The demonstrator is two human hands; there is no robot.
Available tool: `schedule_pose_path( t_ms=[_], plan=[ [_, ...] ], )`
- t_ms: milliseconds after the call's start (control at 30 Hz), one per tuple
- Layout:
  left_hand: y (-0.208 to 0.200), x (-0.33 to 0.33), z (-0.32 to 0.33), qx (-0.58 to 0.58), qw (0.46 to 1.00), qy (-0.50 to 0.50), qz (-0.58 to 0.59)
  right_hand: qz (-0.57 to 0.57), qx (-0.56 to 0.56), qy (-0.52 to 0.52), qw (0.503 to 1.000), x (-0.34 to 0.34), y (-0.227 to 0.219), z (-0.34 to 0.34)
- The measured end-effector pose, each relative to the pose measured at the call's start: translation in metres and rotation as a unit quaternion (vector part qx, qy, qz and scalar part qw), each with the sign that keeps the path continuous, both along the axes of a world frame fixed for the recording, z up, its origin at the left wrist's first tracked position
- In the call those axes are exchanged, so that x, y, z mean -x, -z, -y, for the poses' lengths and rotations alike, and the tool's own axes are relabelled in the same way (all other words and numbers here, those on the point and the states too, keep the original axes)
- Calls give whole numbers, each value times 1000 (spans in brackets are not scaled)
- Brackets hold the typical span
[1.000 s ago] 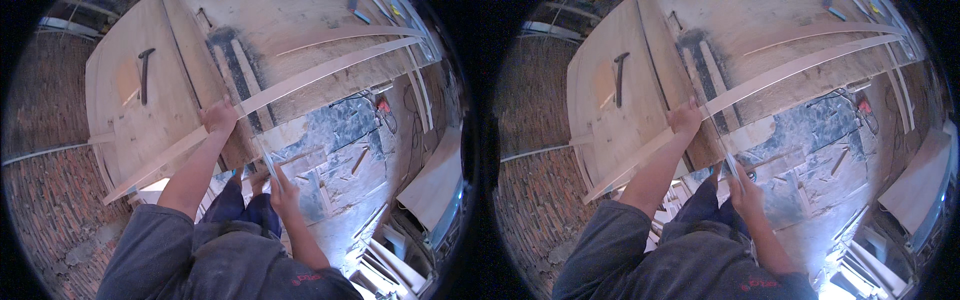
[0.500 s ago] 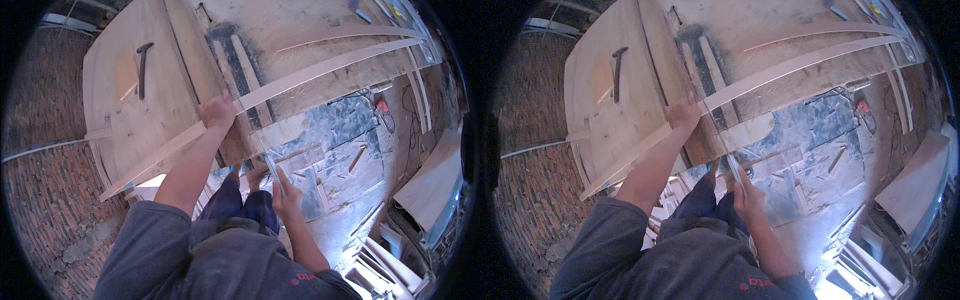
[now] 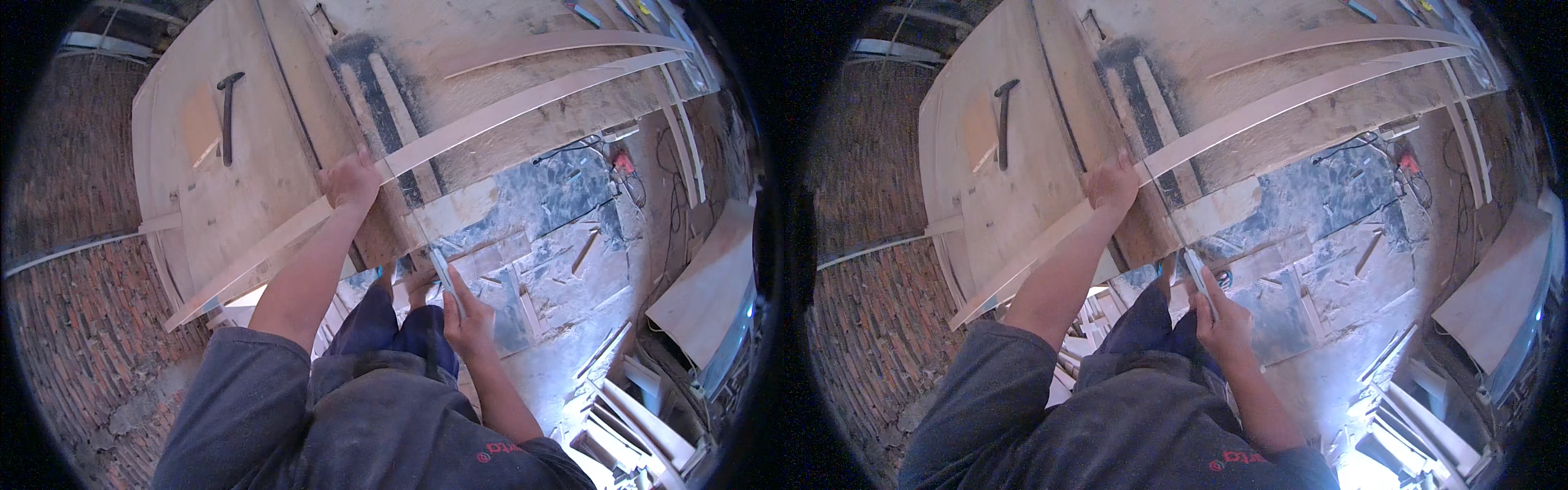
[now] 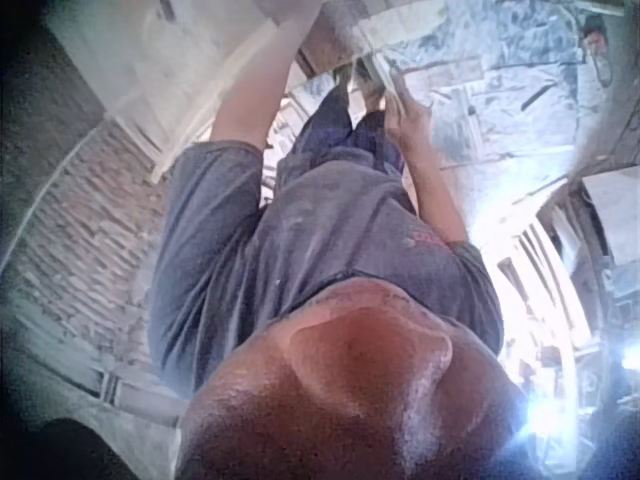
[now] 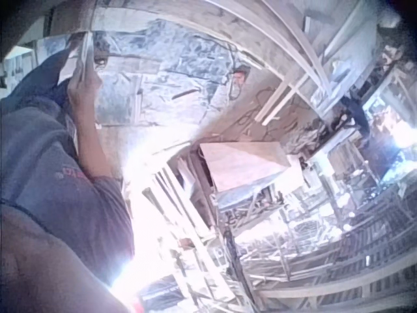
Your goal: The person measures and marks wooden planks on a workbench using a tape measure, square, and pencil. They then use a hammer to drive nails into the wood to assemble a frame structure. The person also moves pieces of wood around the workshop and interacts with a coworker.
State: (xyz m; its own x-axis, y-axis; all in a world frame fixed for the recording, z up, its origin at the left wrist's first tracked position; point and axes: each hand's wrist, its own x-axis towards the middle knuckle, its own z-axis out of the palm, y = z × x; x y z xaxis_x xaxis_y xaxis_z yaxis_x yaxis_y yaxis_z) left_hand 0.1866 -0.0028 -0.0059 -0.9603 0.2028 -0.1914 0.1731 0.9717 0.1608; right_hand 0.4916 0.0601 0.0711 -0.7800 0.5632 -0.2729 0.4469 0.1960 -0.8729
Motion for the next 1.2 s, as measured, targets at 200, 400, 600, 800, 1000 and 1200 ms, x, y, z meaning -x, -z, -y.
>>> schedule_pose_path(
  t_ms=[200, 400, 600, 800, 1000, 1200],
  plan=[
    [3, -2, 0, 8, 1000, 1, -8, -16, -61, -10, 998, 77, 37, -7],
    [7, 2, 1, 10, 1000, 7, -12, -18, -28, -12, 999, 13, 6, -4],
    [7, 4, 0, 14, 1000, -2, 9, -19, -53, -13, 998, 51, 28, -8],
    [1, 2, -1, 3, 1000, -3, 23, -2, -71, -19, 997, 39, 27, -1],
    [0, 4, 1, 28, 999, 1, 43, 4, -25, -4, 1000, 17, 16, 2],
    [6, 4, 1, -7, 1000, 6, 6, -12, -92, 22, 995, 82, 40, 5]
  ],
)
